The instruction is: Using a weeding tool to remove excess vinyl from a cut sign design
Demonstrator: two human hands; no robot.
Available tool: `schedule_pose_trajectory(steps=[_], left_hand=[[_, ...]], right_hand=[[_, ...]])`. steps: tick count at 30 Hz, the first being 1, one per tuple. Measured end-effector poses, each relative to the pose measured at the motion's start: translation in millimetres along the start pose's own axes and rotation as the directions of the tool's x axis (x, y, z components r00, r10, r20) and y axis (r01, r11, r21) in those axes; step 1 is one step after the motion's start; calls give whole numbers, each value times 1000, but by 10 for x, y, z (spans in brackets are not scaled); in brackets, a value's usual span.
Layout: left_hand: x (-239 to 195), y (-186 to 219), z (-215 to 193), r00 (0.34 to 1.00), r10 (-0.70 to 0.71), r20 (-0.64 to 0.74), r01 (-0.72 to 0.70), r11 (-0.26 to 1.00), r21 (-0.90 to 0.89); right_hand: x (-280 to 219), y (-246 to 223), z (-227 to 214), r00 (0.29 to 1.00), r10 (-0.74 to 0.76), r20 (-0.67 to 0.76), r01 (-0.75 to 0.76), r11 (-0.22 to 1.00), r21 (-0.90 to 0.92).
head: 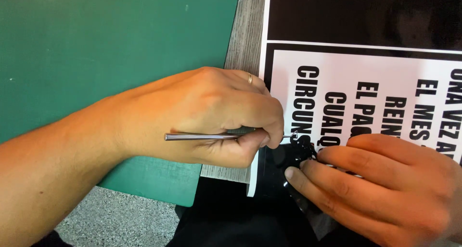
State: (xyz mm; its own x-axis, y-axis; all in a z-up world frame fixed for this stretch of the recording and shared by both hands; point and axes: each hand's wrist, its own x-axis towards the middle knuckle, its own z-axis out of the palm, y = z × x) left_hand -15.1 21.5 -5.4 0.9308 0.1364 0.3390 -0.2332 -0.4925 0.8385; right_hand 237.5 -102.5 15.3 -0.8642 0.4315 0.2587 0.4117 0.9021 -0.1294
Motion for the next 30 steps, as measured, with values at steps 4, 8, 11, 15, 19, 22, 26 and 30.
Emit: schedule_pose_trajectory(steps=[4, 8, 11, 15, 19, 22, 26, 30], left_hand=[[8, 10, 2, 1000, 1, 1, -1, 1000, -2], [0, 2, 8, 1000, 12, -2, -12, 1000, 16], [-5, -2, 11, 1000, 6, -3, -5, 1000, 28], [-5, -4, 13, 1000, -4, -1, 4, 1000, 30], [9, 60, -18, 993, -117, 18, 116, 992, 46], [-25, 60, -46, 991, -137, 13, 137, 991, 9], [-40, 41, -18, 994, -111, -1, 111, 993, 39], [-40, 39, -11, 997, -72, 2, 72, 996, 52]], right_hand=[[51, 28, 43, 998, 3, -59, 2, 997, 74], [59, 48, 20, 998, -17, -56, 22, 996, 85], [2, 71, 5, 997, -79, -23, 79, 997, -23], [-41, 157, 11, 994, -101, -38, 101, 995, 1], [-60, 186, 112, 994, 91, -67, -80, 985, 151], [19, 167, 109, 987, 126, -95, -113, 985, 130], [31, 160, 103, 985, 141, -100, -125, 981, 150], [-6, 208, 117, 990, 116, -74, -102, 980, 171]])
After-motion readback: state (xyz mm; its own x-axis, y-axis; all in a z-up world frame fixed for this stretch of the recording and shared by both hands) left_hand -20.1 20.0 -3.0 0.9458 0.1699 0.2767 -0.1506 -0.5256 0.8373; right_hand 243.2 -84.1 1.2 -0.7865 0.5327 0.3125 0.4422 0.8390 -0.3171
